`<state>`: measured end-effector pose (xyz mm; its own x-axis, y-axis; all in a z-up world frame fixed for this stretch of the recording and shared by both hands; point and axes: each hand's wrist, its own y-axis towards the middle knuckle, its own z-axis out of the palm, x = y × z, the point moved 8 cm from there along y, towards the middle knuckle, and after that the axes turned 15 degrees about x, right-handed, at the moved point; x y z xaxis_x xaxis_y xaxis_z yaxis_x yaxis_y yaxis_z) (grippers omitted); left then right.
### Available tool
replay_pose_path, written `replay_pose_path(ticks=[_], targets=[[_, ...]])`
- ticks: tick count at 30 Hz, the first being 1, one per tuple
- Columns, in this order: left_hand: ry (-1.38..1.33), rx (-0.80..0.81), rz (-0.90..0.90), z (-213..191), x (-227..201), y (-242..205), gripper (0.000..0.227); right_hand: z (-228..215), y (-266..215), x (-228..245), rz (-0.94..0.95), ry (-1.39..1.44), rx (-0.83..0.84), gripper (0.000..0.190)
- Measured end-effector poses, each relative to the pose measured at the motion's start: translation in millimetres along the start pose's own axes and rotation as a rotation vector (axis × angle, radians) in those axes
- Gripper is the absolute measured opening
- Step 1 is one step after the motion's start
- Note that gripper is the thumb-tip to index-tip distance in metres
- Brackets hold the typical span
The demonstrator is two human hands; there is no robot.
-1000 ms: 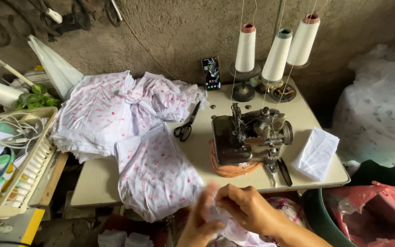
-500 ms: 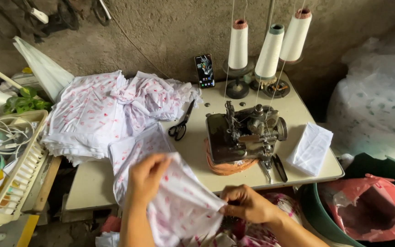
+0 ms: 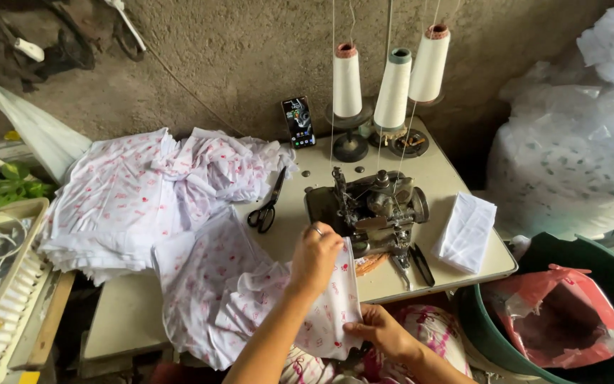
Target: The person is sewing small white fabric pieces with pink patterns using an industrial sewing machine.
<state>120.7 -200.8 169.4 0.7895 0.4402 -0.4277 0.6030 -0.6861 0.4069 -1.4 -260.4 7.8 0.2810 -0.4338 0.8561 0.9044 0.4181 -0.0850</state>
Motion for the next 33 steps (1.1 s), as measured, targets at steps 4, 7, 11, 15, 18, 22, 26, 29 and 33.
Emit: replay_pose_path(ticks=[4,7,11,15,18,22,26,29,33], targets=[[0.309,0.038,0.041,38,-22,-32,0.047,12,-9,19,-0.008,-0.019,0.063,0.019],[0.328,0.285,-0.089,62,-25,-43,0.059,20,-17,29,0.004,-0.126,0.118,0.020],[0.384,0.274,-0.124,69,-23,-39,0.065,18,-23,30,0.009,-0.194,0.115,0.016],[0.409,0.295,-0.141,79,-16,-30,0.076,9,-25,27,-0.013,-0.075,0.062,0.015],[0.349,0.341,-0.137,70,-21,-24,0.081,7,-27,37,-0.077,-0.137,0.027,0.014],[0.274,0.312,-0.130,57,-31,-31,0.075,-37,-50,61,-0.039,-0.541,-0.065,0.026],[0.085,0.055,-0.064,40,-60,-43,0.052,-128,-100,133,-0.108,-1.289,-0.744,0.018],[-0.181,-0.121,0.083,42,-89,-43,0.032,-172,-102,158,0.128,-1.426,-0.847,0.015],[-0.495,-0.103,0.100,65,-108,-18,0.012,-219,-83,143,0.235,-1.513,-0.737,0.017]])
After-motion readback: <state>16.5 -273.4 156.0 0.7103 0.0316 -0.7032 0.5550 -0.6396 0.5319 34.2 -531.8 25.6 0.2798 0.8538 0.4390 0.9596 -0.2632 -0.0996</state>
